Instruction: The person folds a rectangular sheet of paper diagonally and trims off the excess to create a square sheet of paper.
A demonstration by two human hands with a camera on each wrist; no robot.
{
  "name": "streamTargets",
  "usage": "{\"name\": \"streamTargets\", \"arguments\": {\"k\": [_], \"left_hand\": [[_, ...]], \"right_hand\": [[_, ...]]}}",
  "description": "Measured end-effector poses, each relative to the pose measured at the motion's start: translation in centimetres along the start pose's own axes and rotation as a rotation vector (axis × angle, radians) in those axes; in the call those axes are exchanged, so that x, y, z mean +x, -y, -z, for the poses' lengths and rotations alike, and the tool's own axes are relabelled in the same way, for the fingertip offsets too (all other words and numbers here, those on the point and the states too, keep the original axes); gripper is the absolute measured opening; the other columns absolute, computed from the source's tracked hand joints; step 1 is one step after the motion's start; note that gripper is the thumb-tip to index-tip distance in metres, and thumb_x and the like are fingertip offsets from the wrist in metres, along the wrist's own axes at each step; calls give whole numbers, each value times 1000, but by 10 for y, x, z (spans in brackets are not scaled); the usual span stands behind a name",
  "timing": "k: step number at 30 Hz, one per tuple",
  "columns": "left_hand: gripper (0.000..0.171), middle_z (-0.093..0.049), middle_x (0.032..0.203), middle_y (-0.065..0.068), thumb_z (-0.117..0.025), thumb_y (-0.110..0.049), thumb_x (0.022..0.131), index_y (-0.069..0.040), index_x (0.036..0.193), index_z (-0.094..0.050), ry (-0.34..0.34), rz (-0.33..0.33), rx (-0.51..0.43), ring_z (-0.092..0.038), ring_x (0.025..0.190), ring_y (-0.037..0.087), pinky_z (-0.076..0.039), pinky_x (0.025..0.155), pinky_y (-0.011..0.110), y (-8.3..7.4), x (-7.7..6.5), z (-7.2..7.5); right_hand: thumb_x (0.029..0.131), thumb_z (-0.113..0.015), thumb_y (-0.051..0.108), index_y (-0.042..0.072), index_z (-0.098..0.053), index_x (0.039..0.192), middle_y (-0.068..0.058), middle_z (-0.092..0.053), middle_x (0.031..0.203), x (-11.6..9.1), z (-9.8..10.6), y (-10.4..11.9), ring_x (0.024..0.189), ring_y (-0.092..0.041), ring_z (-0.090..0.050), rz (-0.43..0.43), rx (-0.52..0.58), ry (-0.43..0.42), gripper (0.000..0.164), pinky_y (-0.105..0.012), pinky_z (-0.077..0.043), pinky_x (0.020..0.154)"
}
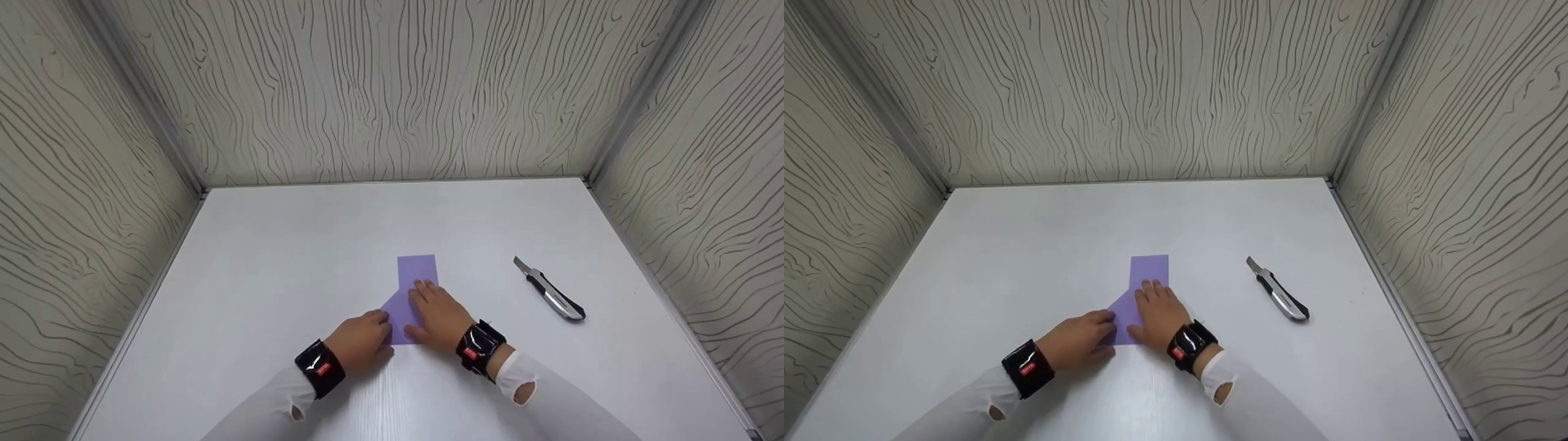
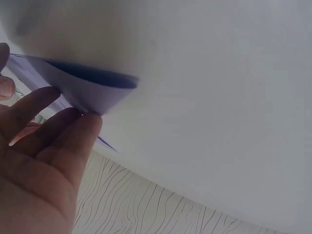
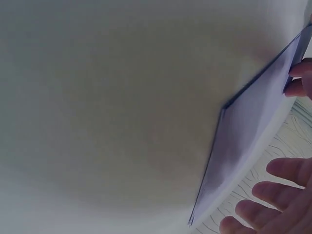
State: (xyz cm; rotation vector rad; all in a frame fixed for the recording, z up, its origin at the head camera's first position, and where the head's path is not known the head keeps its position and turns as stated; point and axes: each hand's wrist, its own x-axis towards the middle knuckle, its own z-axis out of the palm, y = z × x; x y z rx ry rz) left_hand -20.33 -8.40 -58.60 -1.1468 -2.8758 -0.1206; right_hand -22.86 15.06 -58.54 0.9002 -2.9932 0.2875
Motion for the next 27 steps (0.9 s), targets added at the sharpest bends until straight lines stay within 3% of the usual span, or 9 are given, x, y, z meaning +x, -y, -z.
{"name": "streamTargets", "arguments": {"k": [4,11,17,27], "left_hand": [[26,-71,111,4,-81,-35,97,-10,99,-74,16,8,-16,-68,97,17,-64,82,34,-2,2,1],[28,-70,103,3,-80,-37,97,-10,98,-75,19,28,-23,-67,92,18,-62,79,34,-7,3,6],[34,-69,102,4,-79,-39,98,-7,108,-76,24,56,-21,-67,90,18,-62,79,33,-11,4,8],[39,-67,99,5,-78,-45,97,-6,101,-76,71,83,-57,-65,88,19,-61,80,35,-13,8,12]], "right_hand": [[102,-69,49,-7,-48,158,-31,-44,166,6,0,-3,156,-51,-42,-65,29,52,82,-63,-37,127],[103,-66,53,-1,-44,163,-27,-39,171,13,-1,-13,159,-48,-37,-55,27,114,84,-64,-33,129],[103,-64,57,1,-43,165,-26,-39,171,13,-1,-13,160,-46,-38,-90,2,133,86,-64,-35,128],[105,-59,61,3,-44,165,-23,-41,171,14,-6,-11,159,-43,-40,-141,-58,124,85,-64,-34,128]]}}
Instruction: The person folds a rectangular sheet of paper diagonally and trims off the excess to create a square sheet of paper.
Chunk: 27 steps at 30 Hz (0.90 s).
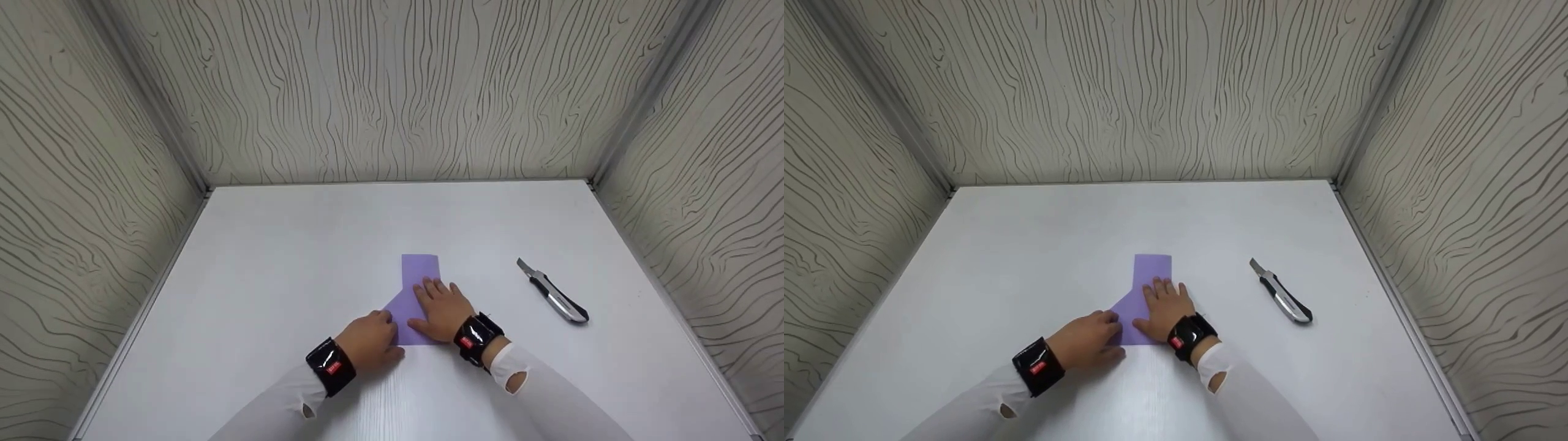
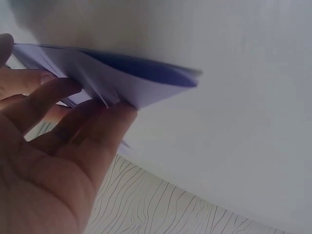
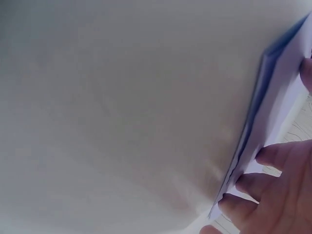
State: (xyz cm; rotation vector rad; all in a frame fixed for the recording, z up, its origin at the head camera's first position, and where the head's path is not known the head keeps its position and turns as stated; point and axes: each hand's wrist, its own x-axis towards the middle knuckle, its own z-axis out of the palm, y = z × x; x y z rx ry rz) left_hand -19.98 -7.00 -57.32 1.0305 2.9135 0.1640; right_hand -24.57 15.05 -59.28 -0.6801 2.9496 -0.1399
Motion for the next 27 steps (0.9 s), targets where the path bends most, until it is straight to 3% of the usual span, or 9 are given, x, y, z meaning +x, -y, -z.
{"name": "streamTargets", "arguments": {"k": [4,10,20,27], "left_hand": [[40,-68,102,6,-78,-47,97,-7,101,-77,17,7,0,-66,89,20,-62,82,35,1,1,1],[41,-67,101,5,-77,-48,98,-7,99,-78,17,2,20,-65,87,19,-62,80,34,2,2,-1],[46,-67,105,6,-76,-54,97,-8,94,-78,47,-1,25,-64,89,19,-62,83,35,1,2,-1],[44,-67,103,5,-78,-54,95,-11,89,-76,46,-1,-2,-64,90,19,-61,85,35,3,3,-2]], "right_hand": [[103,-60,63,2,-47,163,-24,-44,169,1,-6,-1,158,-44,-43,-9,-10,-18,86,-65,-35,127],[100,-62,66,-4,-48,159,-30,-45,166,-1,-13,-2,156,-46,-44,45,-14,-51,93,-65,-36,127],[99,-63,66,-7,-51,156,-32,-48,163,-20,2,17,154,-46,-47,11,-45,-32,94,-63,-37,127],[97,-65,71,-13,-51,153,-35,-46,163,-15,-5,13,154,-49,-45,30,-37,-56,102,-64,-38,126]]}}
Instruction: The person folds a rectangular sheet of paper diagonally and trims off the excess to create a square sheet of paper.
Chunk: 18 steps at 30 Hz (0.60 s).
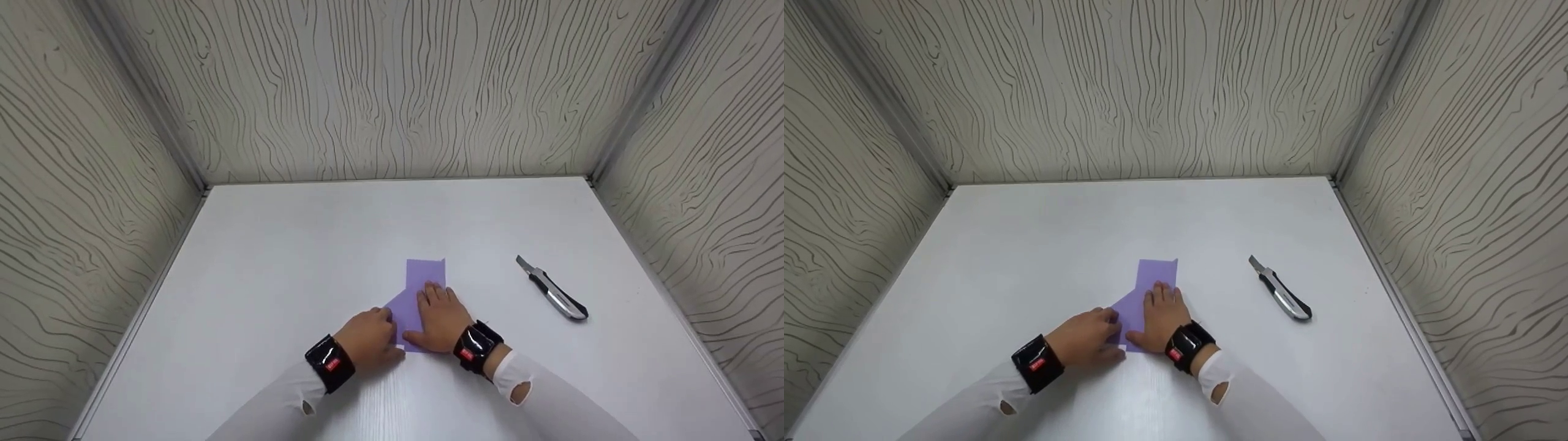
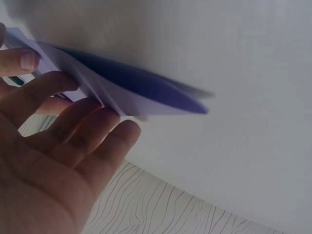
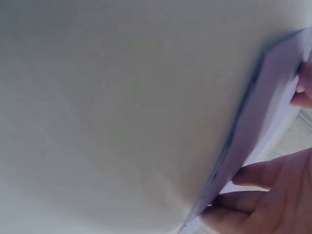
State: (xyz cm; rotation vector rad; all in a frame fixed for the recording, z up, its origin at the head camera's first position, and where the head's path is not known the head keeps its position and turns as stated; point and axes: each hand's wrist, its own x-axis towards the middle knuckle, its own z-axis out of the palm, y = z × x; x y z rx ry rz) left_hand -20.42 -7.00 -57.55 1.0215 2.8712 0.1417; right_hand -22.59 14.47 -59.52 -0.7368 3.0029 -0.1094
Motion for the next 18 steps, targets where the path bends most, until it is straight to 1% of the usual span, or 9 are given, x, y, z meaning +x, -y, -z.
{"name": "streamTargets", "arguments": {"k": [3,5,8,11,14,18], "left_hand": [[42,-67,102,4,-79,-51,94,-11,85,-74,-21,-17,1,-65,91,20,-61,83,35,1,0,-1],[42,-68,102,5,-78,-50,94,-10,84,-74,-29,-21,-2,-65,91,20,-62,82,36,2,0,-2],[42,-68,104,6,-77,-51,94,-10,85,-75,-25,-17,-6,-64,91,20,-62,81,36,1,-1,-2],[43,-68,103,6,-77,-52,95,-10,89,-76,-20,-8,-8,-63,89,19,-61,80,35,1,-2,-1],[42,-66,102,4,-77,-52,94,-11,90,-76,-16,-2,-12,-60,87,17,-60,78,34,0,-2,0],[42,-66,103,4,-77,-53,94,-11,93,-75,-7,7,-22,-60,88,17,-60,80,34,0,-2,0]], "right_hand": [[92,-67,76,-15,-50,151,-36,-42,165,6,-3,-7,156,-49,-42,19,28,-8,109,-64,-38,126],[89,-70,78,-13,-48,153,-36,-41,166,9,-2,-10,157,-49,-40,16,55,-1,113,-65,-38,126],[87,-71,80,-9,-43,159,-32,-40,169,11,1,-12,159,-46,-39,-4,59,25,118,-66,-36,127],[88,-67,82,-5,-42,163,-29,-40,169,12,3,-11,159,-44,-40,-27,20,48,117,-66,-35,128],[92,-61,83,-6,-43,162,-29,-42,169,13,4,-8,159,-44,-41,-53,-17,58,114,-65,-34,128],[94,-60,80,-8,-43,161,-31,-42,168,15,4,-6,158,-46,-40,-73,-5,61,112,-66,-34,128]]}}
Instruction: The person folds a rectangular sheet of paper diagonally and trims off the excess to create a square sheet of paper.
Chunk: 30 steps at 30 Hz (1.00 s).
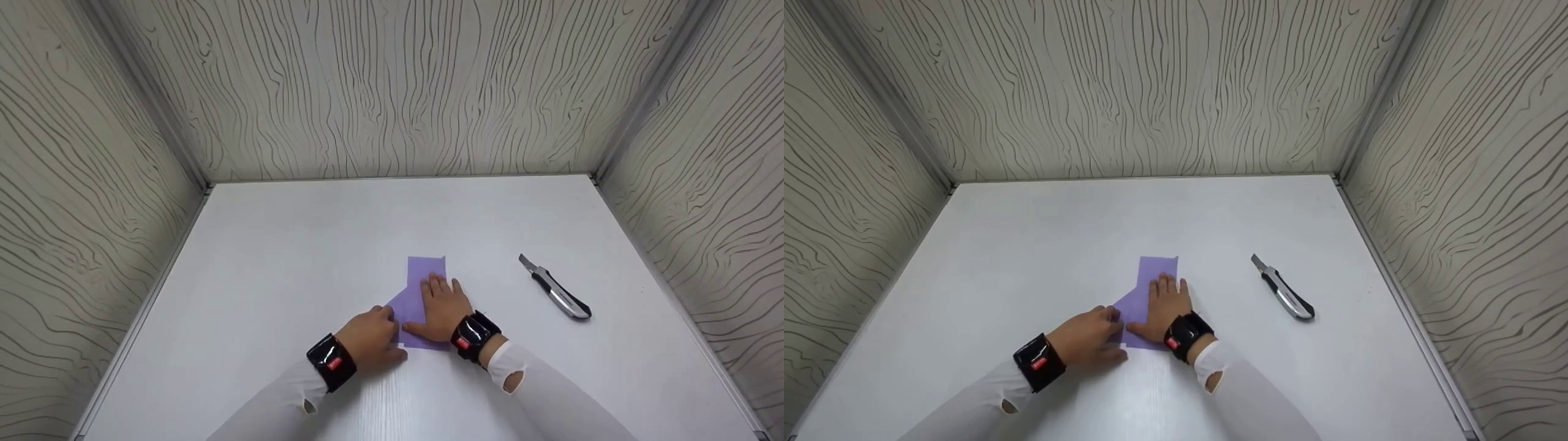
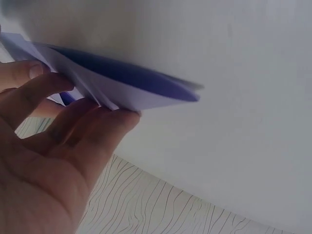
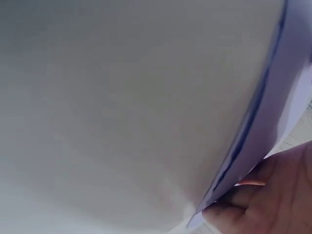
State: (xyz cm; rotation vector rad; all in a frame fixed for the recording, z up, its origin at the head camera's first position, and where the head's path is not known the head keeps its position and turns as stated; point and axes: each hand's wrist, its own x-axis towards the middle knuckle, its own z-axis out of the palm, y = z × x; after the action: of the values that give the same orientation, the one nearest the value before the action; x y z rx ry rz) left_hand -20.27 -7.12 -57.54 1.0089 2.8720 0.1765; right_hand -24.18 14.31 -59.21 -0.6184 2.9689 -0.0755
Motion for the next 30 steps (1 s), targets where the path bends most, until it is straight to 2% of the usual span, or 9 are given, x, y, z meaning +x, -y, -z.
{"name": "streamTargets", "arguments": {"k": [8,13,15,18,22,26,30], "left_hand": [[53,-68,115,8,-77,-56,94,-5,111,-79,30,12,18,-63,97,20,-63,88,35,-3,-1,1],[55,-68,117,8,-78,-58,92,-5,109,-78,11,-1,56,-63,102,21,-63,86,36,-2,-2,1],[58,-68,118,9,-79,-58,90,-4,110,-77,-5,1,70,-63,106,23,-64,87,36,-1,-2,0],[68,-68,123,12,-79,-60,89,1,119,-74,-21,17,84,-64,112,25,-64,91,38,0,0,-1],[82,-67,130,17,-76,-64,91,6,134,-69,-4,53,86,-64,116,28,-64,95,39,1,4,-2],[85,-67,134,19,-71,-64,94,8,139,-67,15,70,76,-64,115,29,-63,95,41,2,7,-1],[82,-67,131,18,-72,-62,94,8,136,-68,-2,59,87,-64,112,28,-63,96,41,3,9,-1]], "right_hand": [[91,-61,84,-7,-41,163,-28,-40,170,-3,-7,-8,161,-43,-38,48,-27,14,118,-62,-31,131],[88,-62,86,-7,-44,161,-29,-43,168,-11,-8,-7,158,-43,-42,123,-49,0,119,-63,-34,129],[88,-62,86,-6,-46,160,-28,-45,167,-15,-6,-6,157,-42,-44,149,-62,-10,118,-63,-35,129],[89,-61,85,-4,-47,160,-26,-47,167,-21,-3,-4,157,-40,-45,179,-80,-11,115,-61,-37,128],[90,-63,82,-4,-48,160,-26,-48,166,-30,1,-1,157,-40,-46,202,-94,-3,112,-61,-38,127],[91,-64,80,-3,-47,161,-25,-48,166,-39,6,-1,156,-39,-46,213,-97,15,110,-60,-39,128],[95,-66,74,-3,-49,159,-25,-49,166,-41,8,-4,156,-40,-47,221,-74,7,102,-60,-39,127]]}}
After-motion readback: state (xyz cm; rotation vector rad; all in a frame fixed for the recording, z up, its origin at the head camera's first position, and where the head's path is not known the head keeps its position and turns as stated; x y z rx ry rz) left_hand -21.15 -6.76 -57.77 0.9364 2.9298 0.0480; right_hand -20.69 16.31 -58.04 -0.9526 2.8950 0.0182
